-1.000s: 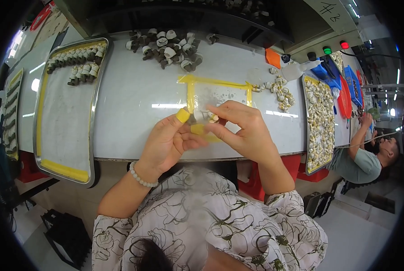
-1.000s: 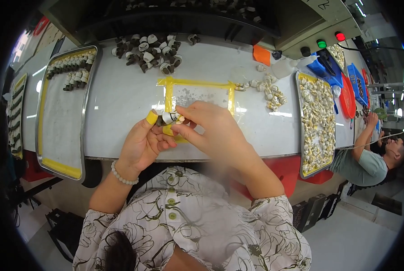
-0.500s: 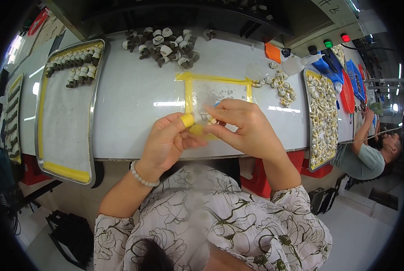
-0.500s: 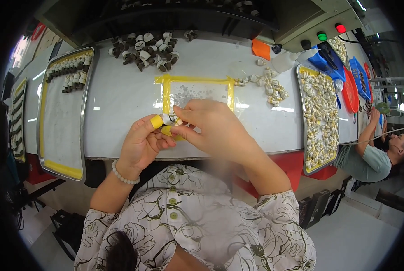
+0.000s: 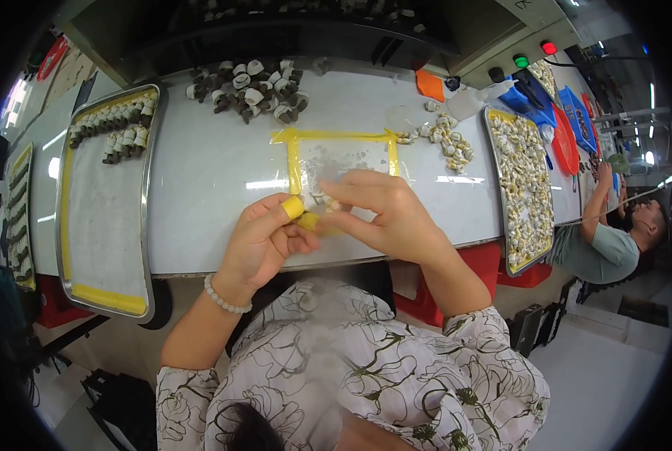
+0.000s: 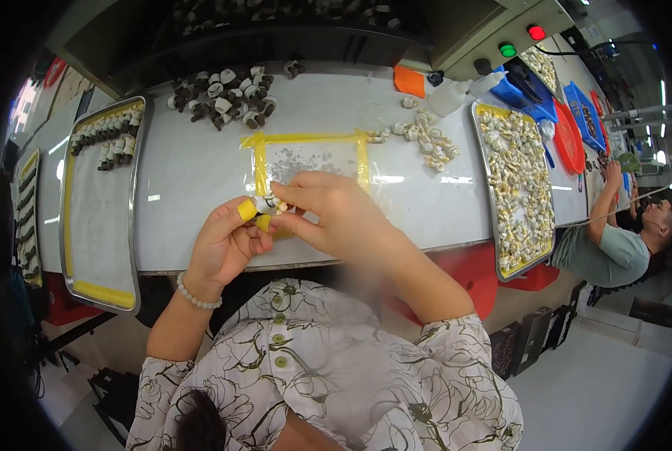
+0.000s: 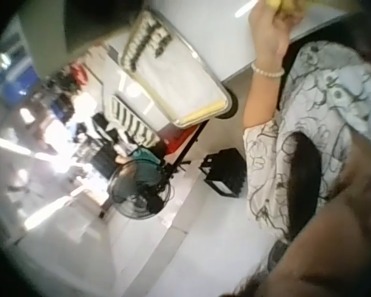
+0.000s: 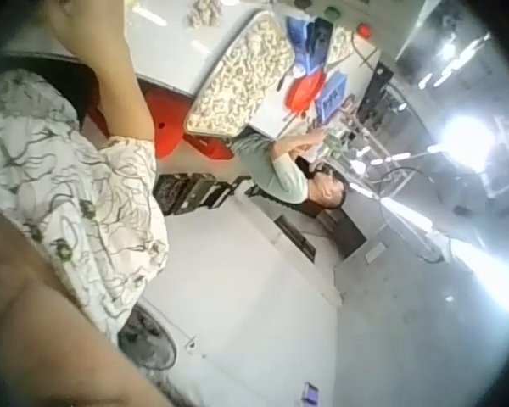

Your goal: The person fits small rubber or plastic components into plastic housings by hand, then organizes the assembled housings on trays.

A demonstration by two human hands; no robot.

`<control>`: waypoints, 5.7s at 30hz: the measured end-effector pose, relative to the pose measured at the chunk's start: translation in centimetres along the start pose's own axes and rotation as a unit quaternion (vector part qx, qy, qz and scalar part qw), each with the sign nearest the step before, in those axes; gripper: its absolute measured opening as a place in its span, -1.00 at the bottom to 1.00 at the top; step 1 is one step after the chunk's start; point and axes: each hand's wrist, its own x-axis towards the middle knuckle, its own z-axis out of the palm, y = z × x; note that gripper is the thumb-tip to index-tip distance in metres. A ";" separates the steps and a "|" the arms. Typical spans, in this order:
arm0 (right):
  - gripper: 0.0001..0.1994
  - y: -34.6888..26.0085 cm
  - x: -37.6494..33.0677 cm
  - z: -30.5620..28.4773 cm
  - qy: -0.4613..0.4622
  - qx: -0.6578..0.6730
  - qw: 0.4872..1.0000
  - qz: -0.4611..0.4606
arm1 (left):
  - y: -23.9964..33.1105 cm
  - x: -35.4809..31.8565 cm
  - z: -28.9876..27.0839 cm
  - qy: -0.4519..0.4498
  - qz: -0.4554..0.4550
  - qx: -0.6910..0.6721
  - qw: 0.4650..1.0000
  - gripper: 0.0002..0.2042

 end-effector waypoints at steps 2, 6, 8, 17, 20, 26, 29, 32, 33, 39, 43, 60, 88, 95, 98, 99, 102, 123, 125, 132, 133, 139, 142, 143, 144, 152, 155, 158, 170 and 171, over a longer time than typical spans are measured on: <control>-0.65 0.2 -0.6 0.4 0.020 0.025 0.999 0.001 | 0.3 -0.2 -0.1 0.008 -0.027 -0.004 1.000 -0.77; -0.60 0.0 -1.1 0.0 0.008 0.042 0.999 -0.025 | 1.0 -1.5 0.1 0.019 -0.041 -0.029 0.999 -0.78; -0.61 0.7 -0.8 -0.9 0.000 0.003 1.000 0.005 | 1.8 -3.1 0.6 0.053 -0.013 0.008 0.999 -0.78; -0.64 5.5 -0.5 -5.4 0.075 -0.362 0.928 0.042 | 15.2 -10.0 -3.6 0.365 0.377 0.544 0.655 -0.76; -0.65 6.9 0.3 -4.7 0.049 -0.388 0.919 0.050 | 19.0 -11.0 -7.9 0.426 0.372 0.564 0.601 -0.76; -0.70 5.8 -0.2 -4.7 0.095 -0.137 0.980 0.109 | 20.6 -8.2 -11.5 0.439 0.351 0.667 0.490 -0.77; -0.74 7.3 -2.5 -3.8 0.154 -0.034 0.983 0.089 | 20.5 -7.2 -11.5 0.438 0.308 0.727 0.431 -0.75; -0.75 7.5 -4.1 -2.8 0.180 0.019 0.975 0.130 | 20.2 -7.5 -11.6 0.418 0.311 0.714 0.468 -0.72; -0.75 7.4 -4.5 -2.8 0.181 0.018 0.974 0.133 | 20.1 -7.6 -11.4 0.413 0.312 0.711 0.476 -0.70; -0.73 6.5 -5.1 -3.0 0.169 -0.061 0.976 0.120 | 20.1 -7.8 -11.3 0.428 0.286 0.763 0.391 -0.63; -0.72 5.8 -5.4 -2.5 0.160 0.016 0.980 0.121 | 17.9 -5.3 -6.0 0.330 0.391 0.800 0.312 -0.59; -0.81 4.5 -4.6 -2.2 0.126 -0.185 0.974 0.036 | 11.6 5.9 -0.4 0.069 0.312 0.847 0.426 -0.76; -0.84 4.2 -4.1 -2.8 0.088 -0.150 0.979 0.109 | 8.8 8.5 1.1 -0.023 0.347 0.854 0.386 -0.63; -0.83 4.5 -4.4 -2.7 0.092 -0.167 0.978 0.086 | 8.7 8.8 -0.4 -0.052 0.272 0.919 0.280 -0.63; -0.83 4.5 -4.4 -2.8 0.091 -0.150 0.979 0.101 | 9.9 5.8 -0.6 -0.062 0.258 0.921 0.286 -0.61; -0.83 4.4 -4.3 -2.8 0.091 -0.142 0.980 0.105 | 10.0 5.0 -0.8 -0.065 0.260 0.918 0.294 -0.60; -0.83 4.3 -3.9 -2.8 0.087 -0.133 0.981 0.107 | 10.1 3.3 -1.3 -0.053 0.265 0.902 0.336 -0.57; -0.80 3.5 -1.6 -2.0 0.035 -0.086 0.994 0.054 | 3.5 -3.3 0.4 0.085 0.265 0.812 0.513 -0.64; -0.80 3.2 -1.3 -2.1 0.032 -0.084 0.995 0.048 | 3.2 -3.0 0.2 0.092 0.273 0.809 0.512 -0.64; -0.79 3.2 -1.2 -2.0 0.021 -0.111 0.991 0.064 | 3.2 -2.3 -0.5 0.100 0.302 0.835 0.448 -0.66; -0.77 3.0 -1.1 -2.0 0.012 -0.110 0.991 0.075 | 3.3 -2.3 -0.4 0.097 0.305 0.833 0.451 -0.66; -0.80 2.8 -0.5 -1.7 0.001 -0.157 0.986 0.056 | 3.7 -1.8 -0.4 0.077 0.296 0.859 0.411 -0.67; -0.81 2.8 -0.1 -1.6 -0.011 -0.180 0.983 0.037 | 3.6 -1.6 -0.6 0.091 0.313 0.857 0.399 -0.68; -0.81 2.8 0.0 -1.6 -0.012 -0.180 0.983 0.038 | 3.5 -1.7 -0.7 0.103 0.305 0.829 0.457 -0.69; -0.82 2.9 0.0 -1.5 -0.017 -0.190 0.981 0.029 | 3.4 -1.8 -0.7 0.115 0.295 0.799 0.512 -0.69; -0.82 2.2 0.5 -1.6 -0.031 -0.226 0.974 0.006 | 1.6 -2.0 0.7 0.103 0.150 0.301 0.936 -0.74; -0.82 2.1 0.4 -1.6 -0.002 -0.210 0.978 0.003 | 0.3 -1.7 1.0 0.081 0.121 0.214 0.966 -0.74; -0.82 2.2 0.3 -1.7 -0.013 -0.235 0.972 0.000 | -0.6 -1.4 1.0 0.065 0.113 0.148 0.980 -0.74; -0.73 0.2 -0.3 -1.3 0.033 0.071 0.994 0.075 | -2.0 -0.7 0.9 0.054 0.122 0.081 0.988 -0.77; -0.72 0.2 -0.4 -1.2 0.023 0.087 0.994 0.067 | -2.0 -0.8 0.8 0.036 0.120 0.068 0.990 -0.77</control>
